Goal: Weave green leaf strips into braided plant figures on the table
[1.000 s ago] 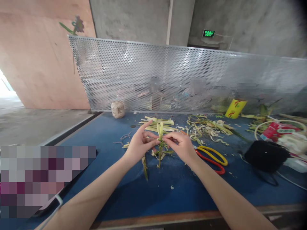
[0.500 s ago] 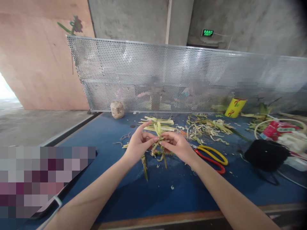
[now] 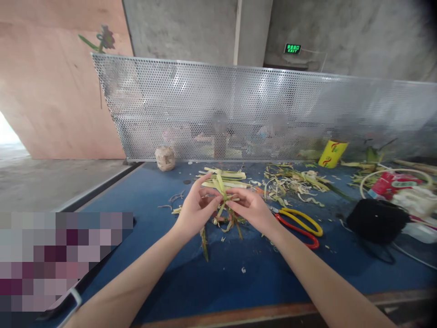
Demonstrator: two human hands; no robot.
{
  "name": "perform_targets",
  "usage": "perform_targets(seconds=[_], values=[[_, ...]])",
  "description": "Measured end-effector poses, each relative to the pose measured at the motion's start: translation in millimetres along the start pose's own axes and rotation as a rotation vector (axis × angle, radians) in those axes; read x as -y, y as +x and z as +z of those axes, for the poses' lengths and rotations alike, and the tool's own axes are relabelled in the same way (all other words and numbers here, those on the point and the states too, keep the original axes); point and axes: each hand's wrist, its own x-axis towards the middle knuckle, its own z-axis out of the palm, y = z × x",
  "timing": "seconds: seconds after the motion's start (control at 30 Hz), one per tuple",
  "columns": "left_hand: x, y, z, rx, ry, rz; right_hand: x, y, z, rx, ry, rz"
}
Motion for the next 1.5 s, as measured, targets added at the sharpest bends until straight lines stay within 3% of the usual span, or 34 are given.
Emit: perform_targets(seconds=[0.23, 0.33, 0.47, 0.57, 0.63, 0.87, 1.03, 1.17, 1.3, 1.5], values=[[1.4, -1.9, -0.1, -0.146, 0.267, 0.174, -4.3, -4.3, 5.4, 0.026, -0.178, -0.088], [2.7, 1.1, -2.2, -0.131, 0.18, 0.15, 0.3, -6.1, 5.7, -0.012, -0.224, -0.121], [2.3, 5.2, -4.6, -0.063, -0.068, 0.062, 6.9, -4.4, 1.9, 0.031, -0.029, 0.075], [2.2, 5.5, -3.9, -0.008, -0.215, 0.016, 7.8, -3.7, 0.3, 0.216, 0.179, 0.269], [2.7, 5.1, -2.8, 0.028, -0.309, -0.014, 6.9, -4.3, 0.5, 0.3, 0.228, 0.297], [3.7, 6.2, -3.4, 0.027, -0.377, -0.08, 8.3, -7.2, -1.5, 0.23, -0.158, 0.01], [3.7, 7.4, -4.0, 0.016, -0.366, -0.106, 10.9, -8.7, -3.5, 0.216, -0.439, -0.097], [6.0, 8.8, -4.2, -0.02, -0.368, -0.128, 10.4, -8.7, -5.2, 0.233, -0.528, -0.165], [7.6, 8.3, -5.8, -0.04, -0.17, -0.108, 9.1, -7.7, -6.7, 0.186, -0.596, -0.205], [11.1, 6.6, -6.2, 0.073, -0.119, -0.079, 5.4, -6.9, -5.9, 0.211, -0.561, -0.17]])
